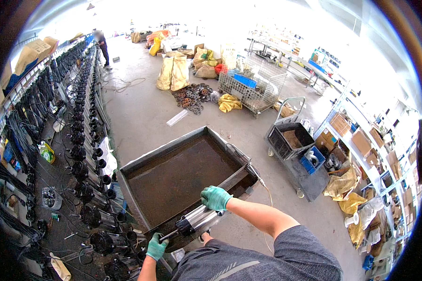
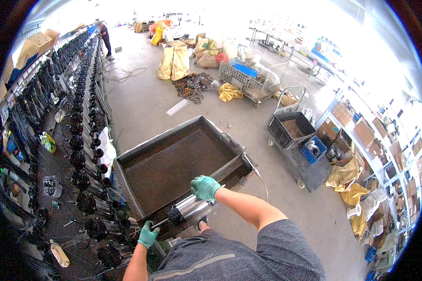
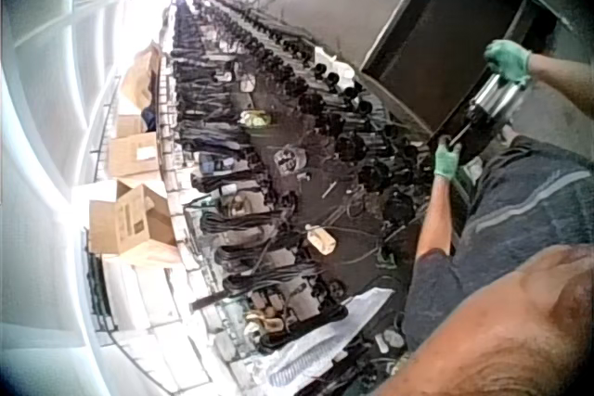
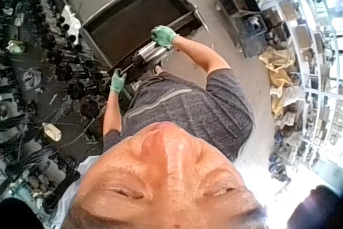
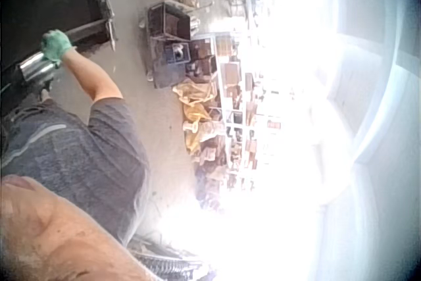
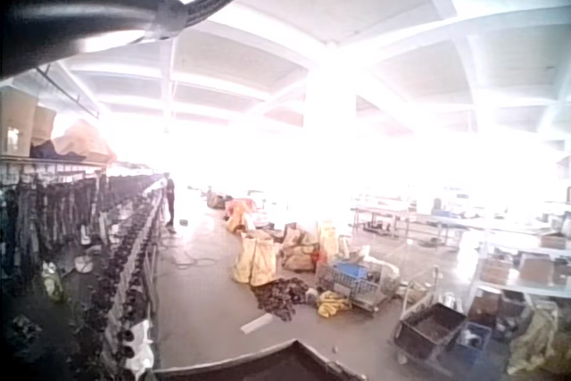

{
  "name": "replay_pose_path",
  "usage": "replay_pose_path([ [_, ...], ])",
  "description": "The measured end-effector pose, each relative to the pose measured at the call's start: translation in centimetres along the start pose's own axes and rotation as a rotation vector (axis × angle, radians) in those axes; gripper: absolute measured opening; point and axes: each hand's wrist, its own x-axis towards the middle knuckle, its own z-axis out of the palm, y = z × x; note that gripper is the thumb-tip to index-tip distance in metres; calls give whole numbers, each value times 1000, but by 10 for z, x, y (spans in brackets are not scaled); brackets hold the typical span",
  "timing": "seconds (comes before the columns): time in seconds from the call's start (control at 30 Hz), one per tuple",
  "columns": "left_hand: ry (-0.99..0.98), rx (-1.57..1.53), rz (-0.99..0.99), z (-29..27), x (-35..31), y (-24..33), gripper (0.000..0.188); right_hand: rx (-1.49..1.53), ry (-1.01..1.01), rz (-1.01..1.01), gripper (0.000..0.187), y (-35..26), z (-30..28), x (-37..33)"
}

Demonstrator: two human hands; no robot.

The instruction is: The person repeatedly picks up a cylindrical submersible pump from a metal tray filled with dark liquid, submerges it, and lifts it out. The person handles the pump with gloved hands and repeats the dipping and lifting cycle multiple times in a workshop setting.

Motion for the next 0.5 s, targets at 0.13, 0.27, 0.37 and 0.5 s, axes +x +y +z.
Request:
replay_pose_path([
  [0.13, -285, 46, -260, -21, 10, 1, 30, 25, -5, 34, 22, -4, -7, 1],
  [0.27, -66, 87, 47, -4, 8, -15, 22, 98, -5, 81, 23, -6, -9, 4],
  [0.37, 319, 438, 269, 16, -4, -3, 19, 130, -9, 103, 24, -5, -8, 3],
  [0.5, 216, 555, 226, 10, -4, -3, 19, 90, -8, 100, 23, -5, -11, 1],
])
